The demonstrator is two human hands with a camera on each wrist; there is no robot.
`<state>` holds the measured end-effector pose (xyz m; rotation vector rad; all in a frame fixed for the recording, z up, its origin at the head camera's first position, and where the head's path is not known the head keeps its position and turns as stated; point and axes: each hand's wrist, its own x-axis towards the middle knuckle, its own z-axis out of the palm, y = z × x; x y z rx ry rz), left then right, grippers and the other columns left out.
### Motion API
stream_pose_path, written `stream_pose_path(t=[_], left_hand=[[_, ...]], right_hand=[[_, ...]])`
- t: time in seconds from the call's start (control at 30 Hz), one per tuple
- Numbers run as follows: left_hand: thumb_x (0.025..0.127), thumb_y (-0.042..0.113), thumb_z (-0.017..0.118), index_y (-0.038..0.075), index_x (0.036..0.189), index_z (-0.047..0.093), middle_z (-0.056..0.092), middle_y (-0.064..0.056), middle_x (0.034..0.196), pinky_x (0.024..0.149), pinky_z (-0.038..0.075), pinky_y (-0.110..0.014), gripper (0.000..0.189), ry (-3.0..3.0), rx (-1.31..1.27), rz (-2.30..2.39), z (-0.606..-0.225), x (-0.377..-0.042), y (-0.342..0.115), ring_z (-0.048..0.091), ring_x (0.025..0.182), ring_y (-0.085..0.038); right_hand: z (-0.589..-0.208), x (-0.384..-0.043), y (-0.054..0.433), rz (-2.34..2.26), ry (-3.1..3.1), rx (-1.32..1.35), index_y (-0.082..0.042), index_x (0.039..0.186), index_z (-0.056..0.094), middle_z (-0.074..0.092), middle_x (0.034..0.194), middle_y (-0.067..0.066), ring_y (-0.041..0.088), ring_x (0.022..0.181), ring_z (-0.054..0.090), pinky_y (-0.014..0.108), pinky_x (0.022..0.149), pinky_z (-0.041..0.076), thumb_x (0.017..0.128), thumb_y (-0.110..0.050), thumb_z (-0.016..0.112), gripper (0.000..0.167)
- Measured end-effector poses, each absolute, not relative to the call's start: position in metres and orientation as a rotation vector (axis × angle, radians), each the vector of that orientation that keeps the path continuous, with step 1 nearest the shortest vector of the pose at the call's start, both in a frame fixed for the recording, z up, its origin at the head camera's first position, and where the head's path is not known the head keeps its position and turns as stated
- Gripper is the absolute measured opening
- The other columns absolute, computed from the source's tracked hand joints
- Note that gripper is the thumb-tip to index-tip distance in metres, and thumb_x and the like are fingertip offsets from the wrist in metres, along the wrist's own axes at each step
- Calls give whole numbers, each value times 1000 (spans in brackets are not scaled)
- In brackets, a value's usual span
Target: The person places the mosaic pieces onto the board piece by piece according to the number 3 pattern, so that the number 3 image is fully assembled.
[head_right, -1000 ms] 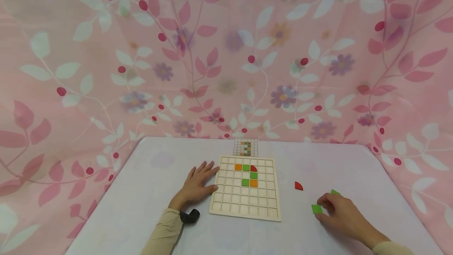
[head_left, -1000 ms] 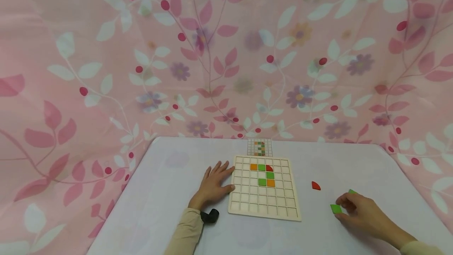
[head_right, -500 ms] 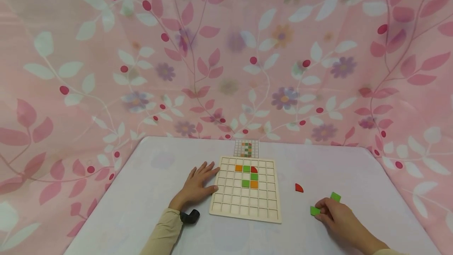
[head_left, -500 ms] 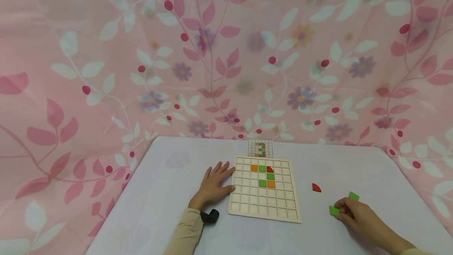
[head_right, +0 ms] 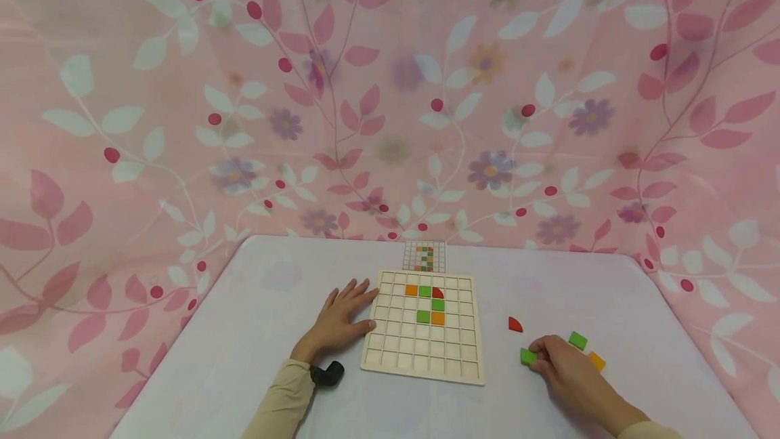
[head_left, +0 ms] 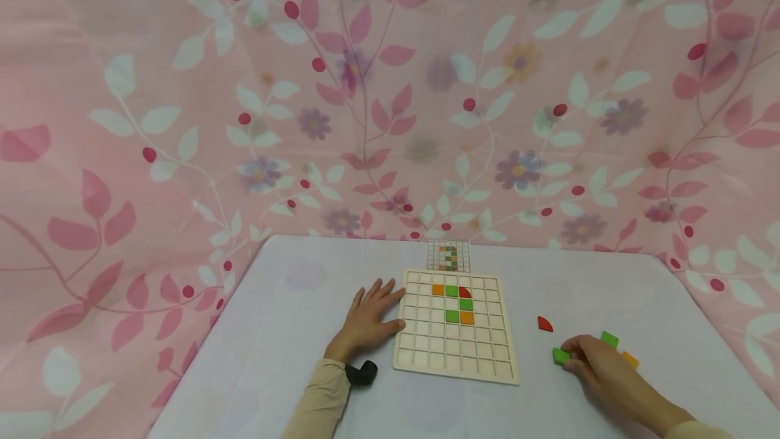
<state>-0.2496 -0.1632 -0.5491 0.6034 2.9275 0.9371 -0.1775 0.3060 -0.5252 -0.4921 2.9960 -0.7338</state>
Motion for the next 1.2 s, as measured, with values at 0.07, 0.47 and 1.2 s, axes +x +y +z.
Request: stream_pose_path(t=[0.07,0.47,1.2], left_hand=[[97,36,69,15,158,52,36,-11,172,130,9,-68,67,2930,601,936,-549,-249,-164,21,164,-38],[97,37,70,16,158,52,37,-11,172,130,9,-68,67,2930,601,936,-552,-250,-163,22,164,-39],[99,38,69,16,159,51,36,-11,172,129,9,-69,67,2926,624,939,-549,-249,-165,21,164,-39]], right_hand=[[-524,-180,301,-711,2976,-480,-5,113,68,63,94,-7,-4,80,50,21,72,55,96,-16,77,22],[-528,-185,279,-741,2994,-571,-7,113,67,62,96,-9,-4,82,50,22,73,55,96,-16,77,22],[-522,-205,231,-898,2901,-797,-6,113,66,62,96,-8,-5,82,49,21,70,51,98,-14,74,19]])
